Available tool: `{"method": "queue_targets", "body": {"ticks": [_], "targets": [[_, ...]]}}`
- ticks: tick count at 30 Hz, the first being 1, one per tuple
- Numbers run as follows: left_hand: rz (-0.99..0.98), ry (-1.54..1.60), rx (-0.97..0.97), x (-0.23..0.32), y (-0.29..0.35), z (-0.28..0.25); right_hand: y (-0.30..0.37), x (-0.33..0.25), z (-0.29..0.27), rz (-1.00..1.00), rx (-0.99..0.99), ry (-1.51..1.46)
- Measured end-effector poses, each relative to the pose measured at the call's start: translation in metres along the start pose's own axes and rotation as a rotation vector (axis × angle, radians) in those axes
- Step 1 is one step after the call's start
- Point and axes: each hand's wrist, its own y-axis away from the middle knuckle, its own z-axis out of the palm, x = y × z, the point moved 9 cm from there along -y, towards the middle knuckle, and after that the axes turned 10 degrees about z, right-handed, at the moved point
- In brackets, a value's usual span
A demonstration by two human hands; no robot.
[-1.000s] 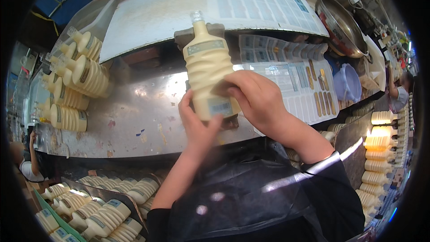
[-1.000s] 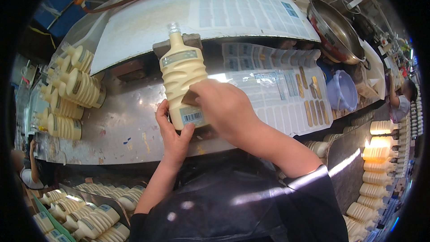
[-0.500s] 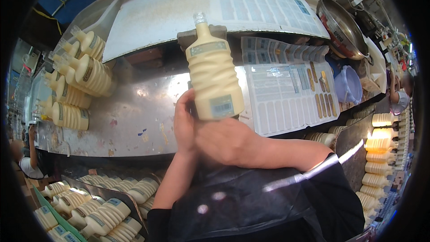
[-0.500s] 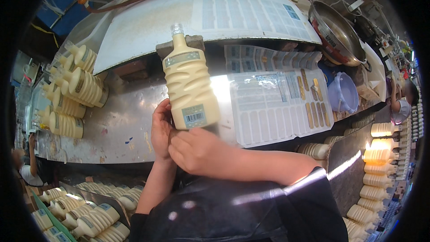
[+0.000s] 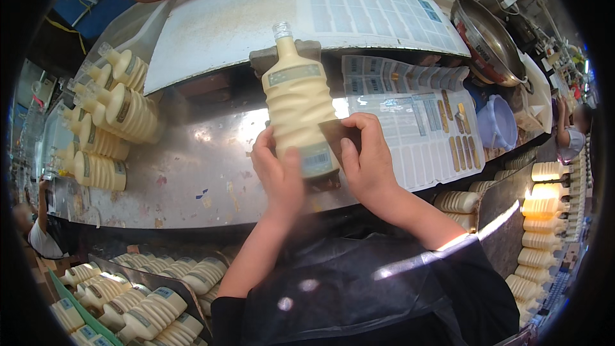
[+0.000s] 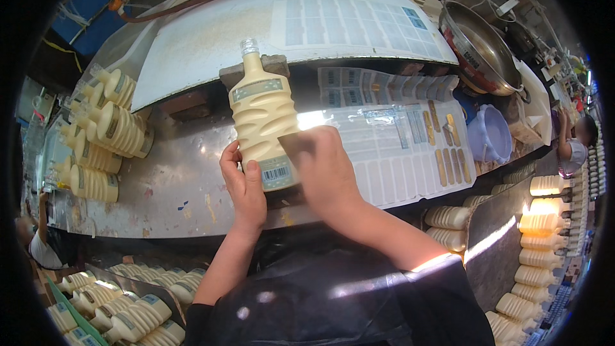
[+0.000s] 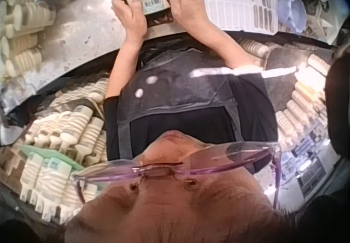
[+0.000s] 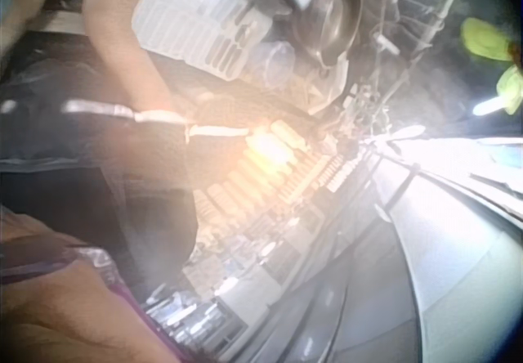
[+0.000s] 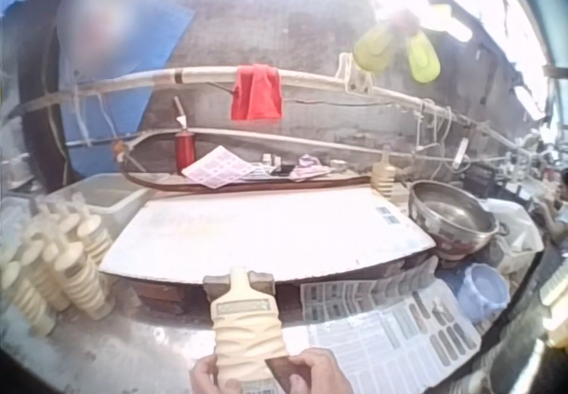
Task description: The person applies adhesive labels to cream-colored plastic bottles on a metal workbench. They peel labels from a sheet, wrap them around the bottle body, smooth the edges, and place the labeled bottle aside before repeating the process with another bottle.
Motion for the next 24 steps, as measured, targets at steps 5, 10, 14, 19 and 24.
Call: {"method": "queue_targets", "body": {"ticks": [5,10,14,19,24], "targets": [[0.051,0.002,-0.012,-0.002,0.0,0.0,0.005,-0.009,-0.004,-0.027,-0.075,-0.131],[-0.096,0.144,-0.003,-0.01,0.0,0.0,-0.009,-0.023,-0.018,-0.393,0.052,0.102],[-0.175,0.313,-0.015,-0.019,0.0,0.003,0.029,-0.037,-0.013,-0.665,-0.046,0.128],[-0.231,0.485,0.045,-0.024,0.003,-0.002,0.044,-0.064,-0.001,-0.722,-0.099,0.112],[-0.301,0.665,0.047,-0.03,0.0,-0.002,0.054,-0.087,0.041,-0.784,-0.215,0.297]]}}
